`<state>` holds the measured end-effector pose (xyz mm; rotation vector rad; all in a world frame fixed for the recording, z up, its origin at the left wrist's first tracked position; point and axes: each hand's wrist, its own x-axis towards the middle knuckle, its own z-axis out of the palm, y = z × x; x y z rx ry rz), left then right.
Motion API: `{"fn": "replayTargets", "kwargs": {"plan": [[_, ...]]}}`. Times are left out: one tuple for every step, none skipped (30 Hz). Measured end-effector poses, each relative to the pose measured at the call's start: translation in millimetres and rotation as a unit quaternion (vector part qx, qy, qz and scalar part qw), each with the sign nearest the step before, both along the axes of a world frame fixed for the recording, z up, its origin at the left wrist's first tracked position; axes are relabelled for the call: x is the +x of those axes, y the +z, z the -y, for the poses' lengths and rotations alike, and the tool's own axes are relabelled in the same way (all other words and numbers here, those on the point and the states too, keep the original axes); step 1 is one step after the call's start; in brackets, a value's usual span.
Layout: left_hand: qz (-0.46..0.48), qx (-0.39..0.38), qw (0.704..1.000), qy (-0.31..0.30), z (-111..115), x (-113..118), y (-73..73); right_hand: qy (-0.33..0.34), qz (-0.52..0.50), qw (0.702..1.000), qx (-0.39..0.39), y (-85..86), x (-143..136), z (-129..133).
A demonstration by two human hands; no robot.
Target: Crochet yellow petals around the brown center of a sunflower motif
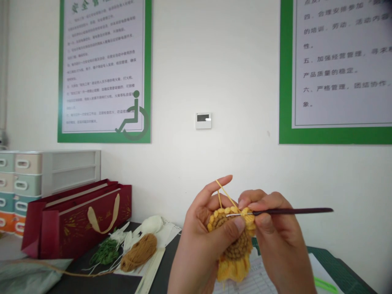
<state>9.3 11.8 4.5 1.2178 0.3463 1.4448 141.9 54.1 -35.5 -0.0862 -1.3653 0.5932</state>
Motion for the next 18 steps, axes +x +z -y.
{"fn": "replayTargets", "kwargs": {"plan": [[0.001, 0.003, 1.0, 0.004, -0.5, 0.9, -0.3, -0.006, 0.003, 1.0, 0.008, -1.0, 0.4, -0.8], [0.0, 0.006, 1.0, 0.011, -0.9, 2.0, -0.8, -0.01, 0.003, 1.0, 0.012, -1.8, 0.9, -1.2], [0.001, 0.008, 1.0, 0.02, -1.1, 3.2, -1.3, -0.013, 0.002, 1.0, 0.011, -2.3, 1.3, -1.4], [0.004, 0.009, 1.0, 0.029, -1.1, 4.5, -1.9, -0.016, -0.001, 1.0, 0.008, -2.6, 1.6, -1.2], [0.009, 0.01, 0.999, 0.038, -1.2, 5.9, -2.4, -0.018, -0.001, 1.0, 0.005, -2.7, 1.9, -0.8], [0.015, 0.01, 0.999, 0.046, -1.2, 7.3, -2.9, -0.02, 0.003, 1.0, 0.005, -2.6, 2.2, -0.3], [0.022, 0.008, 0.998, 0.052, -1.4, 8.6, -3.3, -0.023, 0.011, 1.0, 0.008, -2.4, 2.5, 0.3], [0.029, 0.003, 0.998, 0.053, -1.7, 9.8, -3.5, -0.027, 0.02, 0.999, 0.014, -2.3, 3.0, 0.7], [0.036, -0.006, 0.998, 0.051, -2.1, 10.8, -3.6, -0.032, 0.03, 0.999, 0.02, -2.1, 3.6, 1.0], [0.043, -0.017, 0.998, 0.047, -2.7, 11.5, -3.6, -0.038, 0.038, 0.998, 0.027, -1.9, 4.2, 1.2], [0.052, -0.029, 0.997, 0.038, -3.5, 11.9, -3.6, -0.044, 0.042, 0.998, 0.032, -1.6, 4.8, 1.3], [0.062, -0.039, 0.997, 0.025, -4.3, 12.0, -3.5, -0.05, 0.04, 0.997, 0.033, -1.3, 5.1, 1.3], [0.073, -0.045, 0.996, 0.01, -5.3, 11.8, -3.4, -0.053, 0.035, 0.997, 0.032, -0.9, 5.1, 1.4], [0.084, -0.047, 0.995, -0.007, -6.3, 11.4, -3.2, -0.052, 0.03, 0.998, 0.028, -0.3, 4.7, 1.6], [0.092, -0.045, 0.994, -0.021, -7.6, 10.9, -3.2, -0.048, 0.022, 0.998, 0.023, 0.3, 3.9, 2.0], [0.098, -0.043, 0.994, -0.032, -8.9, 10.2, -3.1, -0.044, 0.013, 0.999, 0.018, 0.9, 2.8, 2.4], [0.1, -0.04, 0.993, -0.039, -10.3, 9.4, -3.1, -0.039, 0.003, 0.999, 0.014, 1.5, 1.4, 3.0], [0.098, -0.037, 0.994, -0.044, -11.7, 8.8, -3.2, -0.035, -0.01, 0.999, 0.01, 1.7, -0.1, 3.6]]}}
